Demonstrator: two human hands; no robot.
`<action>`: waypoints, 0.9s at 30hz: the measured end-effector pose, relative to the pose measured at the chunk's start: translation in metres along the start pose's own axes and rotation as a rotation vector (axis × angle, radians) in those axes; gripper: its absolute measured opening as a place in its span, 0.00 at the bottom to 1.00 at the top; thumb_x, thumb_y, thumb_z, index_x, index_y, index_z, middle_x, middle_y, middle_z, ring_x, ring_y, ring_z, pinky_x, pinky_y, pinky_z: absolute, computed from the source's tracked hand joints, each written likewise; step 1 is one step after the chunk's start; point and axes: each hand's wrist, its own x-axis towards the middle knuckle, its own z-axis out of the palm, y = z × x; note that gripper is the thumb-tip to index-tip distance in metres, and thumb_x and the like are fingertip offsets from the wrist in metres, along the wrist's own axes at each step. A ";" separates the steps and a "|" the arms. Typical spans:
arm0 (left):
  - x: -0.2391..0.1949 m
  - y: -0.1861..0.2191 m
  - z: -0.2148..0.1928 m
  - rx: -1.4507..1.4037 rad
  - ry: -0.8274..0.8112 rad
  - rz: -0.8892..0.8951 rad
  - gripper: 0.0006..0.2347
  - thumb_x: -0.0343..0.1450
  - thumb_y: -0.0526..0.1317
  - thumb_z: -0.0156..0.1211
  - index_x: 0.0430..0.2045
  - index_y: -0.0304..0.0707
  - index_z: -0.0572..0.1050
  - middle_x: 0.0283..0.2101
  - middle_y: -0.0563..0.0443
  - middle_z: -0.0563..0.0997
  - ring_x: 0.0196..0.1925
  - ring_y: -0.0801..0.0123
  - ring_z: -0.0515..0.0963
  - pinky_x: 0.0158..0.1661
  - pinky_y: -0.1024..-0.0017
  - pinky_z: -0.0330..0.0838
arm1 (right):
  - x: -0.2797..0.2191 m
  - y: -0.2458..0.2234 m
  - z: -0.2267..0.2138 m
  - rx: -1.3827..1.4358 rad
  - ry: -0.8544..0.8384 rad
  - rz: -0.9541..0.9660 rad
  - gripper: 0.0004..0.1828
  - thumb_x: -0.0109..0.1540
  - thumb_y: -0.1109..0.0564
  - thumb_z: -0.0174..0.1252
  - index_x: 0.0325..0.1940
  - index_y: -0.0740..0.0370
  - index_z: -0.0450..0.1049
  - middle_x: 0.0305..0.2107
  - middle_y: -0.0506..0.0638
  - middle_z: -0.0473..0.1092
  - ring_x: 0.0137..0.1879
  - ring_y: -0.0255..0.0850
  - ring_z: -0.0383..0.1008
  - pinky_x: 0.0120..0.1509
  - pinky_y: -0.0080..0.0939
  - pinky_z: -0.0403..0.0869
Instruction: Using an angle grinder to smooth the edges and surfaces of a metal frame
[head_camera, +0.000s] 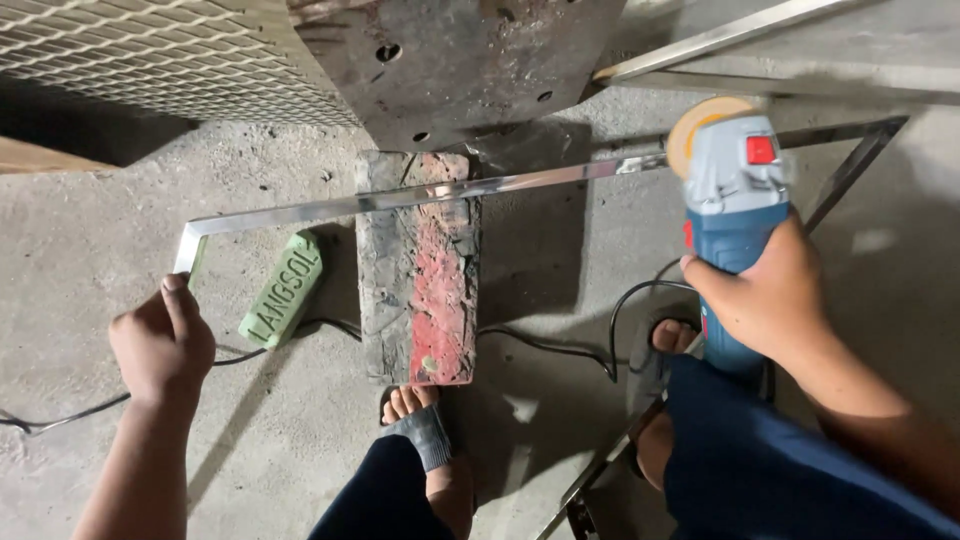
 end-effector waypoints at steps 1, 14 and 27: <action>0.001 0.000 0.000 -0.001 -0.006 0.001 0.30 0.86 0.47 0.27 0.09 0.39 0.60 0.10 0.54 0.53 0.11 0.67 0.51 0.20 0.67 0.42 | -0.002 -0.001 0.000 -0.003 -0.002 0.005 0.33 0.51 0.47 0.70 0.54 0.64 0.69 0.44 0.61 0.74 0.49 0.58 0.75 0.47 0.55 0.71; -0.001 -0.013 0.008 0.061 0.003 0.014 0.31 0.88 0.48 0.27 0.13 0.35 0.66 0.11 0.49 0.57 0.12 0.62 0.54 0.22 0.65 0.44 | 0.001 0.001 -0.003 0.120 -0.010 -0.013 0.16 0.53 0.52 0.69 0.41 0.56 0.73 0.34 0.50 0.74 0.39 0.45 0.75 0.43 0.47 0.70; -0.001 -0.008 0.005 0.046 -0.003 -0.005 0.29 0.88 0.44 0.31 0.12 0.35 0.63 0.12 0.49 0.57 0.13 0.62 0.54 0.22 0.64 0.44 | 0.002 0.012 -0.002 0.064 0.063 -0.043 0.13 0.54 0.51 0.69 0.35 0.57 0.73 0.30 0.51 0.73 0.37 0.47 0.75 0.39 0.49 0.70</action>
